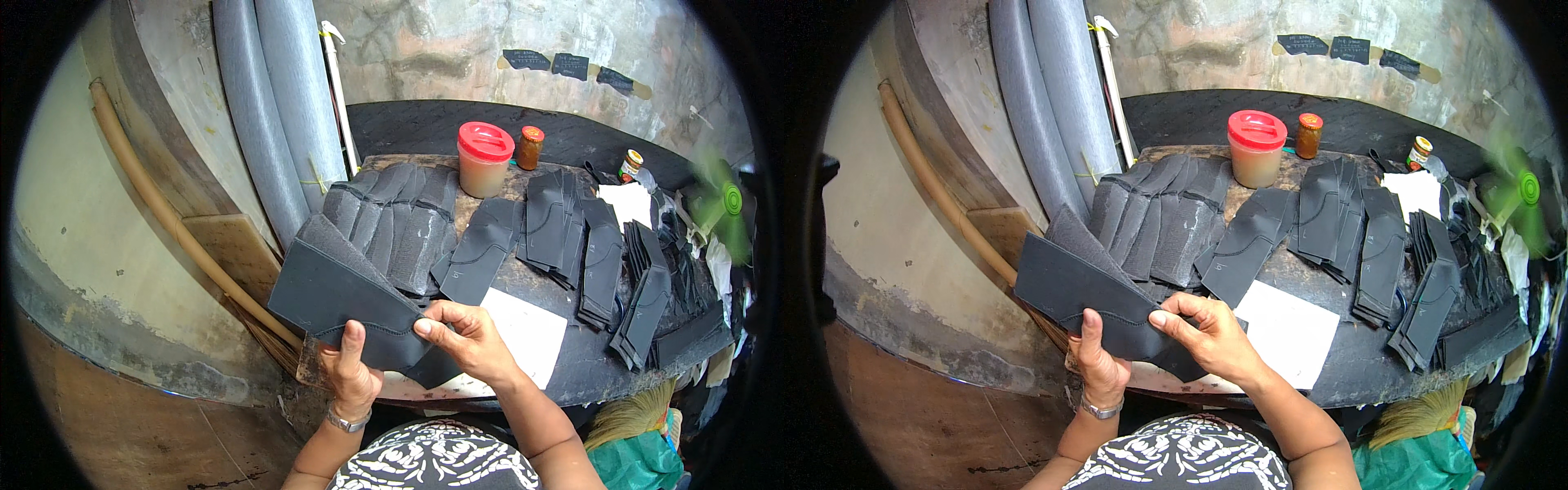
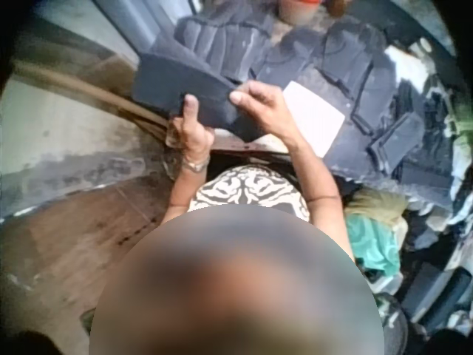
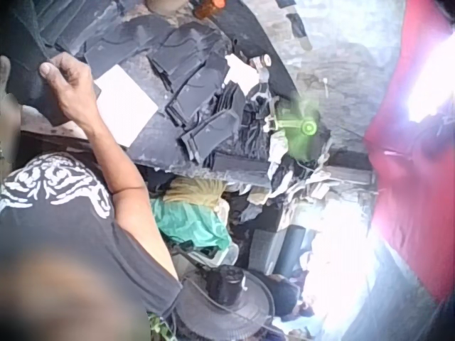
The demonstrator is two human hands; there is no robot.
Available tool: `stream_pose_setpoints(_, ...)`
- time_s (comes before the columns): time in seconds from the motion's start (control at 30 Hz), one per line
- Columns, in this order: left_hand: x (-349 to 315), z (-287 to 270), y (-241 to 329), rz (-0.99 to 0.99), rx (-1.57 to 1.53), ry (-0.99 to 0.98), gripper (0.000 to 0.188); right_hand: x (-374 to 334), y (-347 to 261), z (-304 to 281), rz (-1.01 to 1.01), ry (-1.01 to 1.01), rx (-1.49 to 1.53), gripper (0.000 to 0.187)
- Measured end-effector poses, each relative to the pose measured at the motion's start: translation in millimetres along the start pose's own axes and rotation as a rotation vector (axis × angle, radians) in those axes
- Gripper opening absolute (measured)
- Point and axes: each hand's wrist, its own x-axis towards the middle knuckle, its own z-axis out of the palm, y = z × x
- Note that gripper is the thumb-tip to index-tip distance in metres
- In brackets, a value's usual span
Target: The person repeatedly picks up black rubber shoe parts from a table, turns them over, and places them back down. The person handles the parts one at a time, inspecting edges and surfaces before returning them to the pile.
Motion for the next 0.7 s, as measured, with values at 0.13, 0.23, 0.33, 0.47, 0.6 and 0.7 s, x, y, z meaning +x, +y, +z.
stream_pose_setpoints(0.13,11,-9,8,-0.034,-0.118,-0.026,0.027,0,1,-8,0.005,0.007,0.006,0.026)
stream_pose_setpoints(0.23,18,-13,9,0.003,-0.135,-0.055,0.020,1,1,-11,0.033,-0.009,0.006,0.027)
stream_pose_setpoints(0.33,20,-14,9,0.021,-0.163,-0.063,0.019,1,-1,-10,0.050,-0.009,-0.030,0.028)
stream_pose_setpoints(0.47,20,-13,12,0.030,-0.202,-0.084,0.020,2,-9,-8,0.004,-0.022,-0.140,0.029)
stream_pose_setpoints(0.6,18,-11,16,0.031,-0.227,-0.122,0.022,3,-18,-4,-0.032,0.025,-0.125,0.029)
stream_pose_setpoints(0.7,16,-8,18,0.032,-0.247,-0.165,0.023,5,-22,-1,-0.024,0.025,-0.113,0.029)
